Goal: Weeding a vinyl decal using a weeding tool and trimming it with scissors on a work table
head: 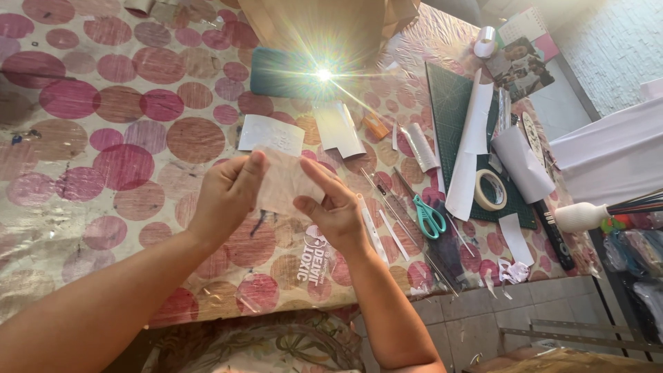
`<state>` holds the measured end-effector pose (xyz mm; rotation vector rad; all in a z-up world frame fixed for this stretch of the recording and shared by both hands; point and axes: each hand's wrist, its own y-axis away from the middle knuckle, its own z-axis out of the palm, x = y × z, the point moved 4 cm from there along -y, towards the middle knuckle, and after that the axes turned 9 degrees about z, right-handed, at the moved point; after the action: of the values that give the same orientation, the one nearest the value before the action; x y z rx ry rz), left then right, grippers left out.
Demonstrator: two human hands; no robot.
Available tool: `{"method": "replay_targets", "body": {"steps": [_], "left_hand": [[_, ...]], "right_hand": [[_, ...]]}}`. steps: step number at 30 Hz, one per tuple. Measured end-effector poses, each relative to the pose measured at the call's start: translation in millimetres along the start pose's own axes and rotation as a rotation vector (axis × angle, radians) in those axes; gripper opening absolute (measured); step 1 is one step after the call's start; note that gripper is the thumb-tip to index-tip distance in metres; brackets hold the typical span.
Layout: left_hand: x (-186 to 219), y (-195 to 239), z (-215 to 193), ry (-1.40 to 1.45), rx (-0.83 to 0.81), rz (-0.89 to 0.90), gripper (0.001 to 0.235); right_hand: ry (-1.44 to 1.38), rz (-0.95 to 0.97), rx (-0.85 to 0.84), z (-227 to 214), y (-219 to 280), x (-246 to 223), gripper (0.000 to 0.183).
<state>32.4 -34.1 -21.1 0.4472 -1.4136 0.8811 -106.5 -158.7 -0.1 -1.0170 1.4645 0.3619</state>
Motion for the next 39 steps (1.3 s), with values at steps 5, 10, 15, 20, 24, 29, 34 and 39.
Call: {"method": "replay_targets", "body": {"steps": [5, 10, 15, 20, 24, 29, 34, 39], "left_hand": [[7, -5, -1, -0.042, 0.008, 0.003, 0.028], [28, -8, -6, -0.180, -0.053, 0.103, 0.019], [26, -1, -5, -0.398, -0.226, 0.246, 0.019], [49, 8, 16, -0.351, -0.323, -0.063, 0.021], [25, 17, 16, -0.408, -0.527, 0.163, 0.014], [17, 32, 17, -0.196, -0.466, 0.003, 0.014], [23, 35, 18, -0.220, -0.465, -0.016, 0.017], [25, 23, 16, -0.308, -0.490, 0.028, 0.026]], "right_hand": [[0.173, 0.147, -0.118, -17, -9, -8, 0.075], [-0.149, 0.237, -0.071, -16, -7, -11, 0.090], [-0.187, 0.294, 0.042, -14, -9, 4, 0.089], [0.181, -0.071, 0.040, -7, -3, -6, 0.019], [0.222, -0.097, 0.151, -9, 0, -12, 0.021], [0.233, -0.229, 0.295, -31, -2, -18, 0.028], [0.286, -0.233, 0.320, -32, -2, -39, 0.041], [0.318, -0.216, 0.326, -38, -11, -23, 0.041]]}}
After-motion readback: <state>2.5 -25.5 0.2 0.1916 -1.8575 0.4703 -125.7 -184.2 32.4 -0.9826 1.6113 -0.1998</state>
